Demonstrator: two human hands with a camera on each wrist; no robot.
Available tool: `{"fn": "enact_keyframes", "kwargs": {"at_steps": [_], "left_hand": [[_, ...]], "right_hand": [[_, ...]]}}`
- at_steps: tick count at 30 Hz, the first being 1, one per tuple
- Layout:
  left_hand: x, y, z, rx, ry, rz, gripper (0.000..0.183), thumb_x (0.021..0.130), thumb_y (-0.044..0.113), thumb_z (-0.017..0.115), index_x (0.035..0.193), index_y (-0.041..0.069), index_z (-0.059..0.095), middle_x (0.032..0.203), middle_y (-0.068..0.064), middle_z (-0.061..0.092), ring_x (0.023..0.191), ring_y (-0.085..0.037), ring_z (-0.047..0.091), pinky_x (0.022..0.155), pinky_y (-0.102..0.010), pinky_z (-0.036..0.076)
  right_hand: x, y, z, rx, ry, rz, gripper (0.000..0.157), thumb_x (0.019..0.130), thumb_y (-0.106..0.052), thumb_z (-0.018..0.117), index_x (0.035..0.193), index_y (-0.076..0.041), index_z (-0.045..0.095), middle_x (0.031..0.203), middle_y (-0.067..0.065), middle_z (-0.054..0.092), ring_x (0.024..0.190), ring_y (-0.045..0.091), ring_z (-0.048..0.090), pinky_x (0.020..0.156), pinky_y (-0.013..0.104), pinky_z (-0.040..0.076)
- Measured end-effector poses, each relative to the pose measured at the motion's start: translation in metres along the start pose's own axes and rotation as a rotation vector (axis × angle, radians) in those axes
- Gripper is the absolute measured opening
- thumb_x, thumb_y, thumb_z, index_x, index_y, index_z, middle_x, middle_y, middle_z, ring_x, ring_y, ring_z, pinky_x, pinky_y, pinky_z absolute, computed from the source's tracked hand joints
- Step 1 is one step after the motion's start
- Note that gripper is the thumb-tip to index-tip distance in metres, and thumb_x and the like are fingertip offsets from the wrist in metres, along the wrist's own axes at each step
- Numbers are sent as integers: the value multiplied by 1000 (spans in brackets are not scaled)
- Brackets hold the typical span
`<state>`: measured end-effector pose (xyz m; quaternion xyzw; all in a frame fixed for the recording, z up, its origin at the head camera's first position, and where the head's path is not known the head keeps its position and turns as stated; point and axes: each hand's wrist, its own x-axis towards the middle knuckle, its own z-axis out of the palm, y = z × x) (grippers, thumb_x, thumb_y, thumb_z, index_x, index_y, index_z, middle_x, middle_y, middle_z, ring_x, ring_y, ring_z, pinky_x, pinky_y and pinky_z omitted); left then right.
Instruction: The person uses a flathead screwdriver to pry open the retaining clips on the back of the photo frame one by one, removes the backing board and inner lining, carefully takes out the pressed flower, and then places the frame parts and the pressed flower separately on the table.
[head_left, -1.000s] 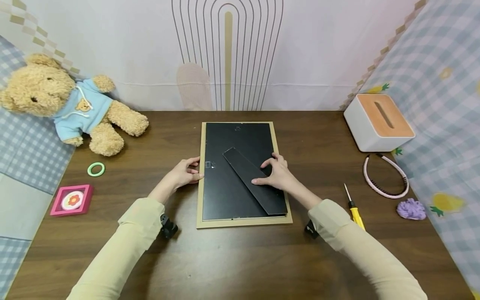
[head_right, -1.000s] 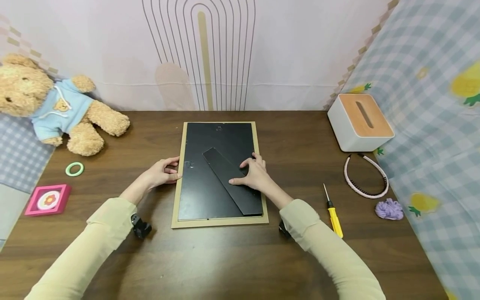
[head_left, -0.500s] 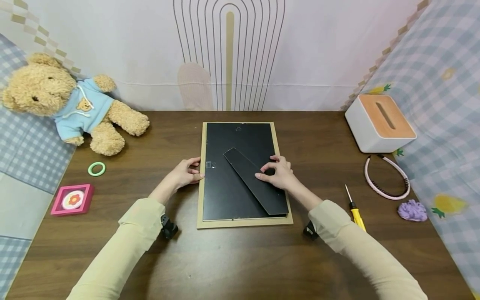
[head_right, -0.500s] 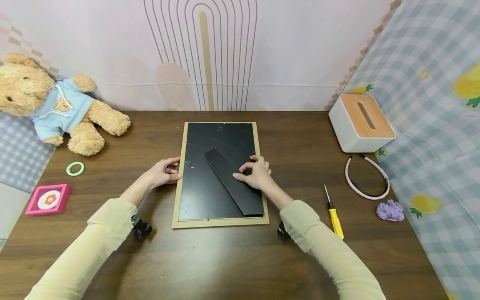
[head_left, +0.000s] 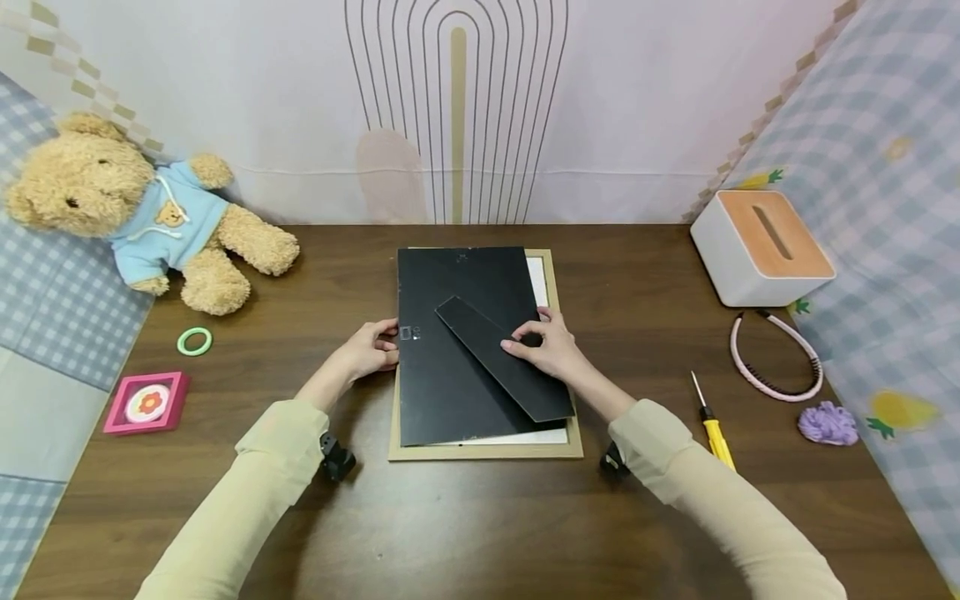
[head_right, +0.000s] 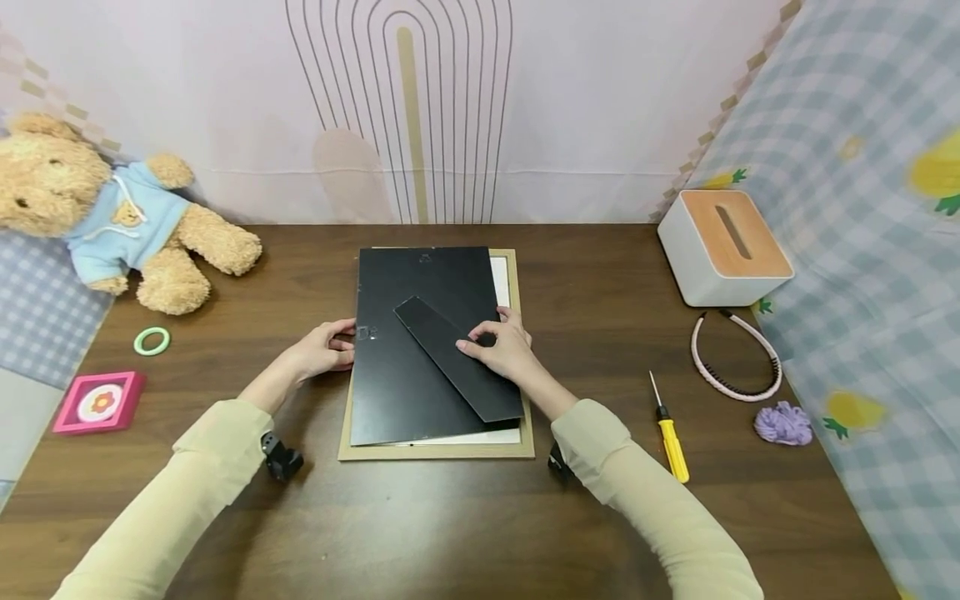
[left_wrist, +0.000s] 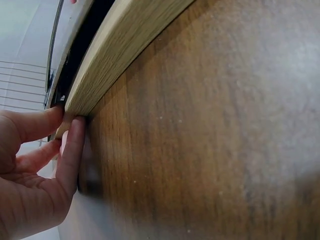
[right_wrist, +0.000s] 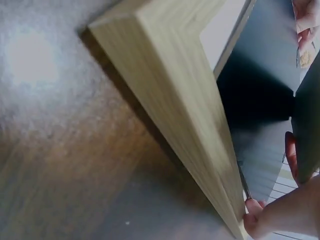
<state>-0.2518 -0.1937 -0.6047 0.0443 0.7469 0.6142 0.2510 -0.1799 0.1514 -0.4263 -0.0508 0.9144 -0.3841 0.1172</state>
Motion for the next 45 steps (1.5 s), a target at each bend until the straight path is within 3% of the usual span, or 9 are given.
{"fn": "enact_keyframes", "kwargs": {"at_steps": [3,10,15,18,22,29,38,41,45], "left_hand": [[20,-32,-8,17,36,9,86,72,6,77,144,23,34,128,-4,36,98,-14,53,71,-32,59],[-26,36,15,57,80,-3,77,77,3,71,144,8,33,122,-6,38,94,-10,53,70,-29,58],[-32,42,18,19,55,28,76,79,5,71,144,8,33,126,-9,39,95,-13,52,71,-32,57],[-25,35,21,39,94,-5,75,77,6,73,142,12,37,121,-1,43,95,-9,53,71,-29,58],[-19,25,19,58,110,-25,74,77,6,73,142,13,37,119,1,42,96,-8,54,73,-29,58],[24,-43,-4,27,117,-15,81,71,11,79,141,19,39,129,-8,37,101,-15,52,71,-31,58],[88,-141,-32,-10,105,-24,89,59,26,89,134,37,42,133,1,33,108,-23,53,70,-39,59],[73,-120,-27,9,101,3,88,62,28,87,136,34,41,132,-2,35,104,-18,54,69,-35,59],[8,-16,3,35,105,-21,79,73,15,79,141,19,39,127,-10,38,100,-15,52,72,-33,58]], "right_hand": [[2,-2,-4,-16,-5,38,33,81,-28,70,103,-5,64,141,27,36,133,39,34,107,59,27],[0,-6,-27,55,-74,260,66,84,-27,66,135,5,40,136,23,47,126,34,46,106,43,41],[-3,-12,-28,-119,-161,274,46,87,-35,62,106,6,57,96,19,62,88,27,60,76,33,51],[-4,-15,-26,-154,-157,282,38,86,-36,62,77,-1,51,66,7,49,60,18,48,54,25,39],[-4,-16,-24,-126,-152,318,37,86,-35,63,81,0,51,72,7,46,62,17,47,55,25,40],[2,-18,-22,304,-155,493,67,84,-20,65,137,6,32,139,23,36,120,31,43,104,40,40],[-2,7,-31,759,-307,445,78,90,-8,57,148,-19,6,108,7,51,75,9,63,71,27,53],[-6,16,-35,834,-369,348,82,91,-1,54,149,-23,0,105,3,55,79,11,66,72,28,55],[-10,22,-40,856,-324,266,79,89,1,56,150,-14,8,95,-7,66,78,7,67,63,18,53]]}}
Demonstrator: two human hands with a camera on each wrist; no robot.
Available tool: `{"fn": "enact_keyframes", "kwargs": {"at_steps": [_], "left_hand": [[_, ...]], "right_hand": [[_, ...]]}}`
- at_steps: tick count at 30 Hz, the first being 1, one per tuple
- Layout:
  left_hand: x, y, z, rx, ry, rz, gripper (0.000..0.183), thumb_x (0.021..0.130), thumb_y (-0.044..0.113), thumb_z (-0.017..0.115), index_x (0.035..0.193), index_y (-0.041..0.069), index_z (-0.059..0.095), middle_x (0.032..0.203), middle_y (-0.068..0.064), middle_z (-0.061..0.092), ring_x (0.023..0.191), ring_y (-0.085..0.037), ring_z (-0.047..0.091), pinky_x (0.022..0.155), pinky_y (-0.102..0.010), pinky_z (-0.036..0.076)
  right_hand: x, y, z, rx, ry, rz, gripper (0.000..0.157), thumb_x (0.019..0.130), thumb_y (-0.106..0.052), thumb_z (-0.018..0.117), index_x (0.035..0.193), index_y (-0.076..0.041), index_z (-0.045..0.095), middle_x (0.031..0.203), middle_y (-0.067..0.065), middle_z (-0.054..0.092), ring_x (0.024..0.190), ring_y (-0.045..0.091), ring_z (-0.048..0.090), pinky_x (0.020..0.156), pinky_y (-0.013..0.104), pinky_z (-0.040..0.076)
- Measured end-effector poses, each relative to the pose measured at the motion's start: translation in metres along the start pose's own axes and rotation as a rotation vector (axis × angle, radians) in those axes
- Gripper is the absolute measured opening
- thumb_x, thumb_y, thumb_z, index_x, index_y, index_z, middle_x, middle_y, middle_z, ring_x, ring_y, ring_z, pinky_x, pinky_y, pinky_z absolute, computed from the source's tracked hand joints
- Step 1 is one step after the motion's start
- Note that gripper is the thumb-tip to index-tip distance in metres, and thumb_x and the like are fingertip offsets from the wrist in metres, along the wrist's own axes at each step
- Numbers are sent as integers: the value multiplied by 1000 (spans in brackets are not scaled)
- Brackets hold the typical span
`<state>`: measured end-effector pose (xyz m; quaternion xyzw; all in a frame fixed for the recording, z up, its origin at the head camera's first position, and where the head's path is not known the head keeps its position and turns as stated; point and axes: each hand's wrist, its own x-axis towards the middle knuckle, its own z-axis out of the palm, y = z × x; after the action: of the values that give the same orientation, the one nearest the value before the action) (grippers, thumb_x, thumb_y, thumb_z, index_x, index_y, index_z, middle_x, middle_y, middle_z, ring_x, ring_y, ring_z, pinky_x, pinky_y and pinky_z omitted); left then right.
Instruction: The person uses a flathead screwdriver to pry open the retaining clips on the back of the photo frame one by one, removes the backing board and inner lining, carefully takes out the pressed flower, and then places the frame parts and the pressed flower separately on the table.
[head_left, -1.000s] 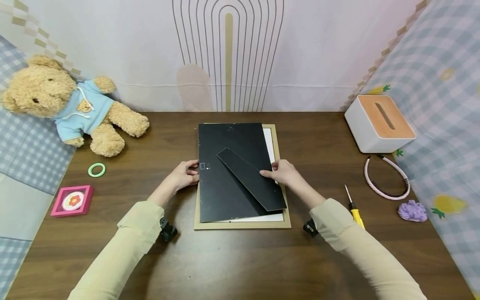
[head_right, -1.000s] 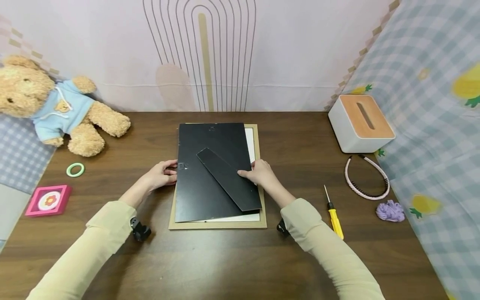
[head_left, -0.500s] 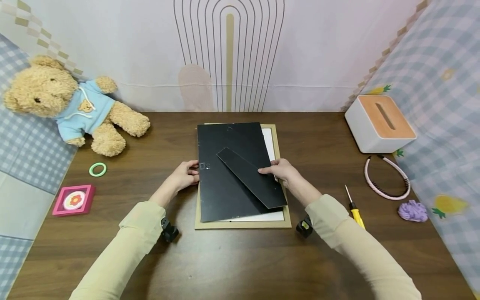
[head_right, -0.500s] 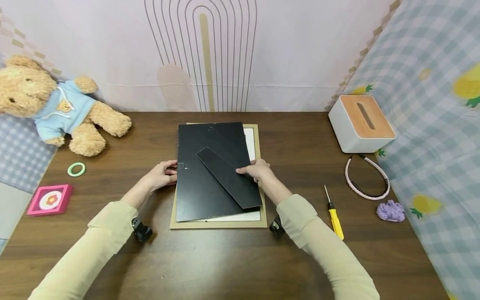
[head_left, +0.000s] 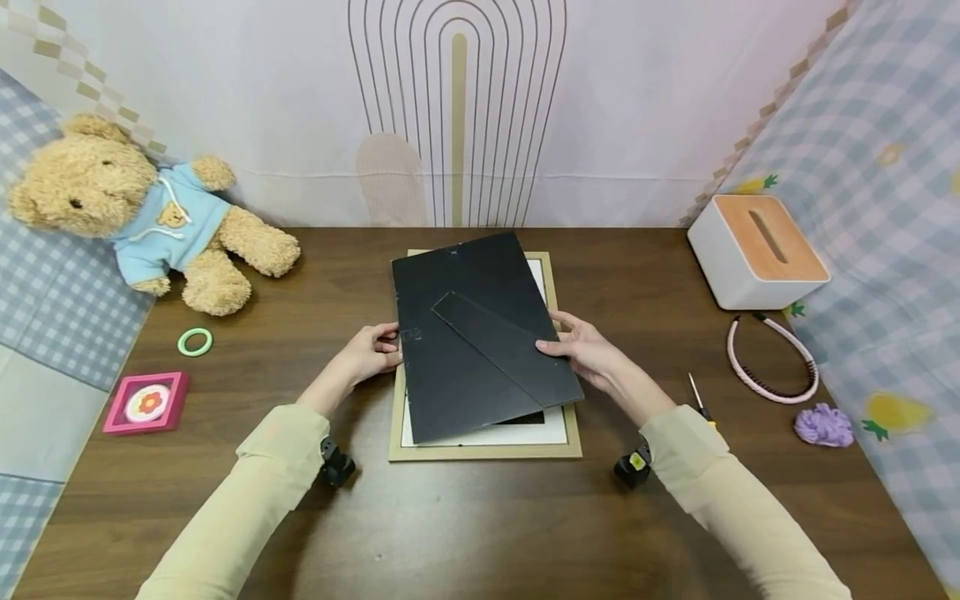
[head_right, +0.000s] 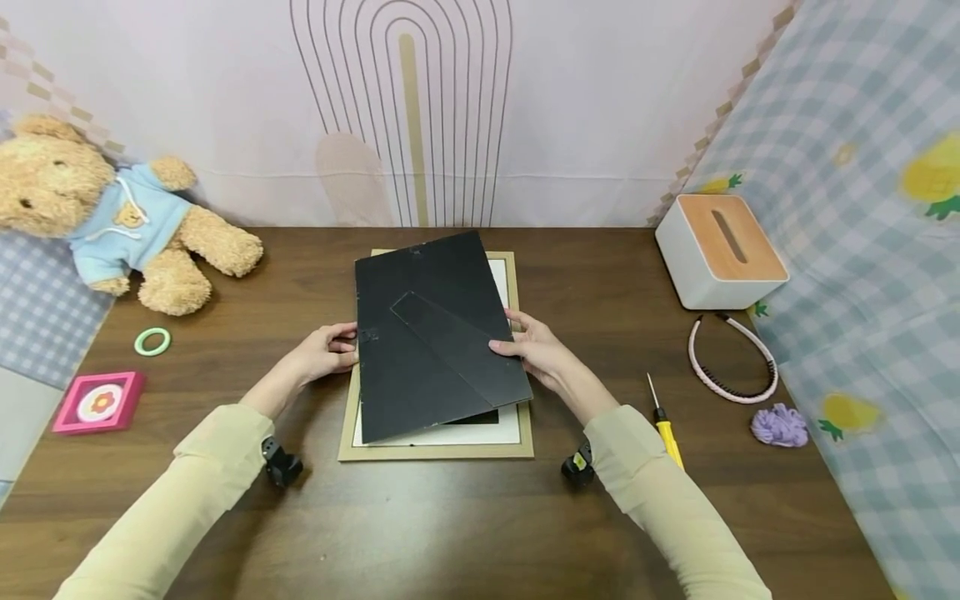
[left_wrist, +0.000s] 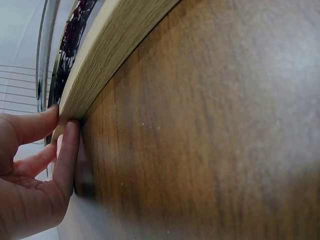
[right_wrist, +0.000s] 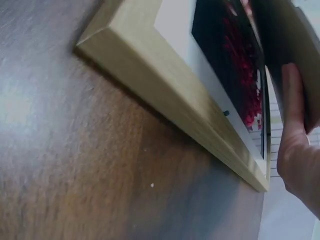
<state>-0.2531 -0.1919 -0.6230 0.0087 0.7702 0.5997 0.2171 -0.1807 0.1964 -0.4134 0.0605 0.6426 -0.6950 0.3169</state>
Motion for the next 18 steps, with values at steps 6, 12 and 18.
{"fn": "enact_keyframes", "kwargs": {"at_steps": [6,12,18], "left_hand": [[-99,149,31,65,-16,-92,67,86,0,60,144,-4,26,133,-25,32,104,-22,45,78,-27,57],[-116,177,38,88,-20,-165,64,89,-1,54,144,-5,21,135,-24,29,105,-20,42,72,-25,58],[-111,176,43,212,24,-145,65,87,3,59,142,-6,25,129,-25,33,103,-23,47,67,-28,58]], "right_hand": [[-7,1,-13,-32,53,-45,73,88,1,56,148,-7,15,85,-13,67,69,-2,59,52,11,43],[-19,-5,-32,6,82,-72,73,89,2,54,149,-8,13,70,-13,65,43,-4,36,37,9,26],[-34,-17,-58,160,93,-150,74,90,6,52,149,-8,10,83,-7,71,55,-1,57,46,9,44]]}}
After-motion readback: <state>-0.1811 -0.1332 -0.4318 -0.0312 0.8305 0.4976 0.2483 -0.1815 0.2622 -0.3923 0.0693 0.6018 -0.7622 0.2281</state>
